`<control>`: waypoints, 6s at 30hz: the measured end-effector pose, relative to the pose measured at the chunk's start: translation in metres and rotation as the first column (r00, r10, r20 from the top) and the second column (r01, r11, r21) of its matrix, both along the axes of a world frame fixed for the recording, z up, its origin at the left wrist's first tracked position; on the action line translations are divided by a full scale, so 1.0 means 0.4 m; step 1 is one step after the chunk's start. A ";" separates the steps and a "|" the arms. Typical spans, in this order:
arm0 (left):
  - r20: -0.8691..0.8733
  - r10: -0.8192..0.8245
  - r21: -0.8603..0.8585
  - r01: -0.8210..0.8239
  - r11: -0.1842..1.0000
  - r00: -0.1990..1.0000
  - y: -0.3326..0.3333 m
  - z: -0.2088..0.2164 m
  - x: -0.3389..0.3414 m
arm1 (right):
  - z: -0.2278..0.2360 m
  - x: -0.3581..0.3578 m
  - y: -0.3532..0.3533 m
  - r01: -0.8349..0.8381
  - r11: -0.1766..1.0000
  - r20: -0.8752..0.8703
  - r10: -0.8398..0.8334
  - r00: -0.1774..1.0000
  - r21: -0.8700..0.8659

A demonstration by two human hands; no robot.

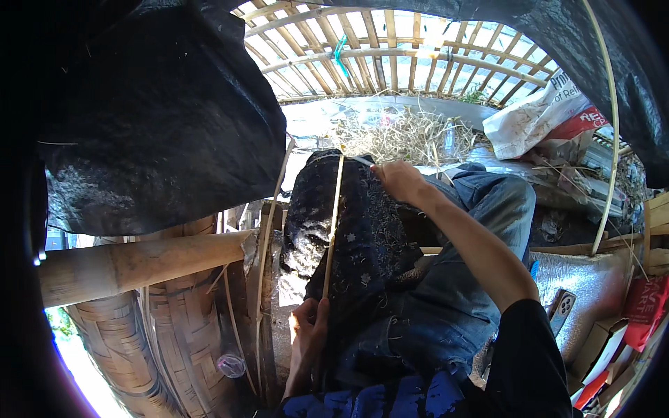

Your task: Shaving and smoothing bamboo sticks to secure them around a structural component of furniture.

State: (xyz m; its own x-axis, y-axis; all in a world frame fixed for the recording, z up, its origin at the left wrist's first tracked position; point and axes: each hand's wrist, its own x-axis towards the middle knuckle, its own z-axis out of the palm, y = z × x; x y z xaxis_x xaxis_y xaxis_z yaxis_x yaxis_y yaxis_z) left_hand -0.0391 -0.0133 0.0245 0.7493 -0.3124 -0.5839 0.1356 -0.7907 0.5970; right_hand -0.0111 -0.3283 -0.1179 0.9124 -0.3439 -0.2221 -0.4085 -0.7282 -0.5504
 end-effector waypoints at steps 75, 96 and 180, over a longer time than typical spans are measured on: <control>-0.367 0.195 -0.419 -0.348 0.839 0.910 0.045 -0.112 0.037 | 0.045 0.014 0.073 0.084 0.868 0.087 -0.145 0.986 0.489; 0.473 -0.276 0.166 0.223 0.961 0.836 -0.005 -0.052 -0.010 | 0.181 -0.008 0.007 0.029 0.995 0.091 -0.038 0.995 0.101; -0.675 0.265 -0.238 -0.544 0.805 0.688 0.037 -0.026 0.066 | 0.139 -0.089 0.128 0.048 0.840 -0.233 0.094 0.968 0.541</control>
